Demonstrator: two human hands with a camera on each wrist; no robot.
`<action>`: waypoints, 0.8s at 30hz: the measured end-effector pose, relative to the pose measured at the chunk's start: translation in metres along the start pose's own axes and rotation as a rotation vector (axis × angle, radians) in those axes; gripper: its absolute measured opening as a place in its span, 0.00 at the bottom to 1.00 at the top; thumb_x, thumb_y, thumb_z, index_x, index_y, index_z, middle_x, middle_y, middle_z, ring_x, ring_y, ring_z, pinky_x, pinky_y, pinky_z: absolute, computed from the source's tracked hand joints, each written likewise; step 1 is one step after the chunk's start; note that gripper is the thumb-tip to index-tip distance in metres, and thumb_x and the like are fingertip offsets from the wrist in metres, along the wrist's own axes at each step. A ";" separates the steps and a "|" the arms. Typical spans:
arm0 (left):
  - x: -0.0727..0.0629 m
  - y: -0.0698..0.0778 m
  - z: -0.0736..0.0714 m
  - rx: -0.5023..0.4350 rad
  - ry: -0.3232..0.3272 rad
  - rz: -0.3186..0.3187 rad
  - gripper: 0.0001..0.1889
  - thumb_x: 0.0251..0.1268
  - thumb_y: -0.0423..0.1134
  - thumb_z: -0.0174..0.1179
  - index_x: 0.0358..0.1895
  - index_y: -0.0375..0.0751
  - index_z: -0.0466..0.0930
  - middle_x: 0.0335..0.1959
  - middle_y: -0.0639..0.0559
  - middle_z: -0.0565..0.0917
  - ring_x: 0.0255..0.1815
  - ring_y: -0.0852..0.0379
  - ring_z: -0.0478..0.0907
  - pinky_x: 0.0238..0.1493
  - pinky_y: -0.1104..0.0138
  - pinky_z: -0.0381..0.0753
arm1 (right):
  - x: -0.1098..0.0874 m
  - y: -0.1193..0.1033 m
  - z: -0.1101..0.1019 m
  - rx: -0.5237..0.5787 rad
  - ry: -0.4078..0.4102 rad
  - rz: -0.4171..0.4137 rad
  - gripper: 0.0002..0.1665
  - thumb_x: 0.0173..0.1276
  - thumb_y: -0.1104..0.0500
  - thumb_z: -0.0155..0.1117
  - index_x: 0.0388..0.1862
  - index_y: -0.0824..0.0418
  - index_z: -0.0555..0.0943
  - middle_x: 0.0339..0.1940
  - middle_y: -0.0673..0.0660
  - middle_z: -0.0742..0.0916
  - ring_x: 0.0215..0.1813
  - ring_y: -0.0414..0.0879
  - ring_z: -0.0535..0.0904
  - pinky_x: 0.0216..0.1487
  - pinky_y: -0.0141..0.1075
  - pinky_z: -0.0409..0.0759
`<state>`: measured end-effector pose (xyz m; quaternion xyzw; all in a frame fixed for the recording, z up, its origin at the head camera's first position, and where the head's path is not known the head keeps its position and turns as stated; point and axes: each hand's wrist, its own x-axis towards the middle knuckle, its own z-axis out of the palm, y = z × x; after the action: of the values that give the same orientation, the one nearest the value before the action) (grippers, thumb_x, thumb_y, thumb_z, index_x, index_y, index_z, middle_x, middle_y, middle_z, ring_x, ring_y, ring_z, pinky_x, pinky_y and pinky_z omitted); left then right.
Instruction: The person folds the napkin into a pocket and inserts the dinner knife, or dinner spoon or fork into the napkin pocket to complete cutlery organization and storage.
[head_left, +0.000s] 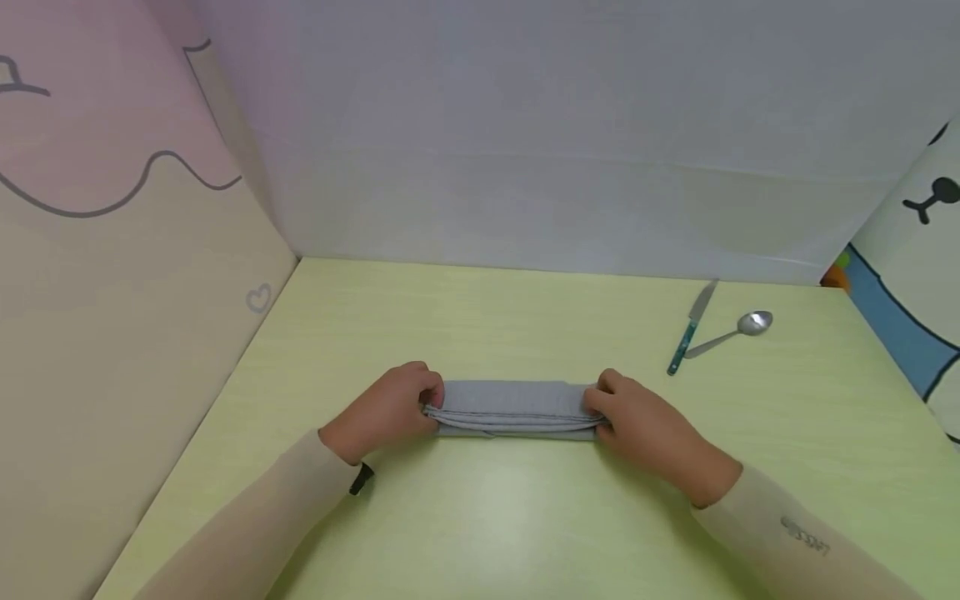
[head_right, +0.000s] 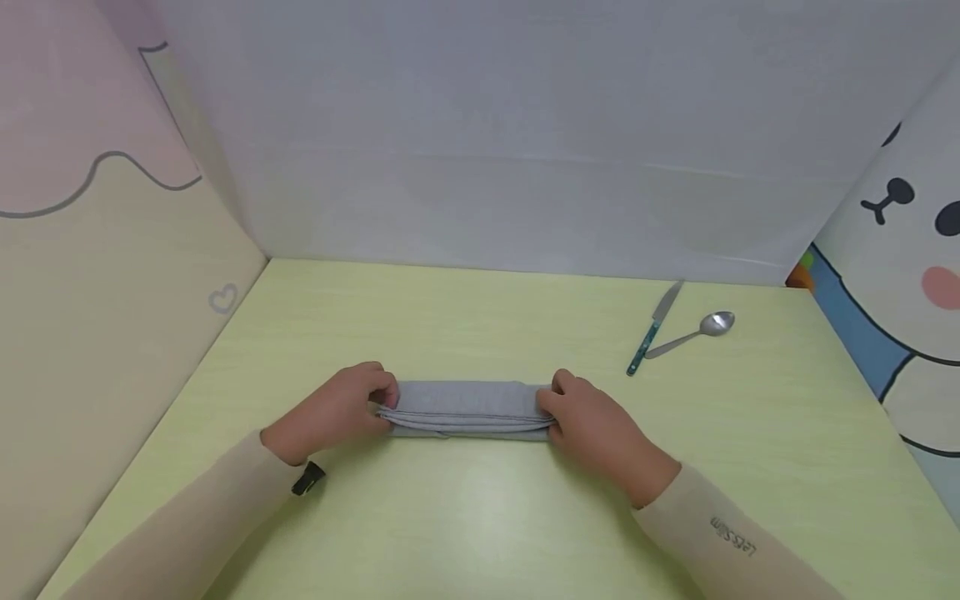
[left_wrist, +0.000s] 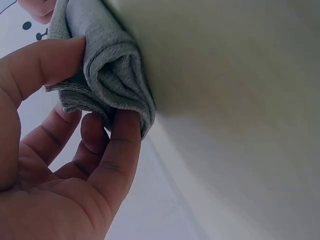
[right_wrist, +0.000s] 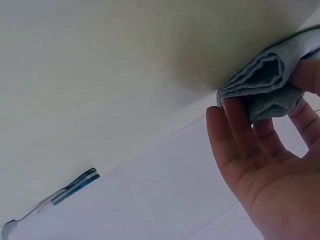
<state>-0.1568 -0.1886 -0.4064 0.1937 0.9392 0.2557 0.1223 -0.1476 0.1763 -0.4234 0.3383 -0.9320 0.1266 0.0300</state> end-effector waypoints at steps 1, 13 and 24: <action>-0.002 0.000 0.000 0.010 0.000 0.007 0.13 0.51 0.27 0.70 0.29 0.48 0.76 0.33 0.55 0.73 0.36 0.55 0.71 0.39 0.63 0.74 | 0.000 0.000 0.001 -0.029 0.009 -0.021 0.13 0.60 0.68 0.75 0.39 0.56 0.81 0.37 0.52 0.77 0.35 0.45 0.75 0.36 0.38 0.78; -0.014 0.001 0.005 0.037 0.048 0.013 0.04 0.63 0.37 0.73 0.36 0.47 0.86 0.54 0.51 0.76 0.41 0.58 0.78 0.47 0.62 0.79 | -0.006 -0.003 -0.002 -0.207 0.036 -0.055 0.10 0.59 0.64 0.78 0.38 0.55 0.87 0.41 0.53 0.84 0.48 0.54 0.78 0.48 0.50 0.76; -0.008 0.008 0.005 0.169 0.014 -0.001 0.06 0.59 0.34 0.71 0.34 0.47 0.82 0.51 0.53 0.78 0.42 0.58 0.78 0.43 0.65 0.79 | -0.005 -0.013 0.001 -0.139 -0.042 0.015 0.13 0.59 0.67 0.78 0.41 0.60 0.84 0.38 0.53 0.83 0.40 0.49 0.79 0.43 0.44 0.80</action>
<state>-0.1450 -0.1832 -0.4055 0.2010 0.9584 0.1769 0.0992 -0.1357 0.1694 -0.4219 0.3311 -0.9414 0.0548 0.0330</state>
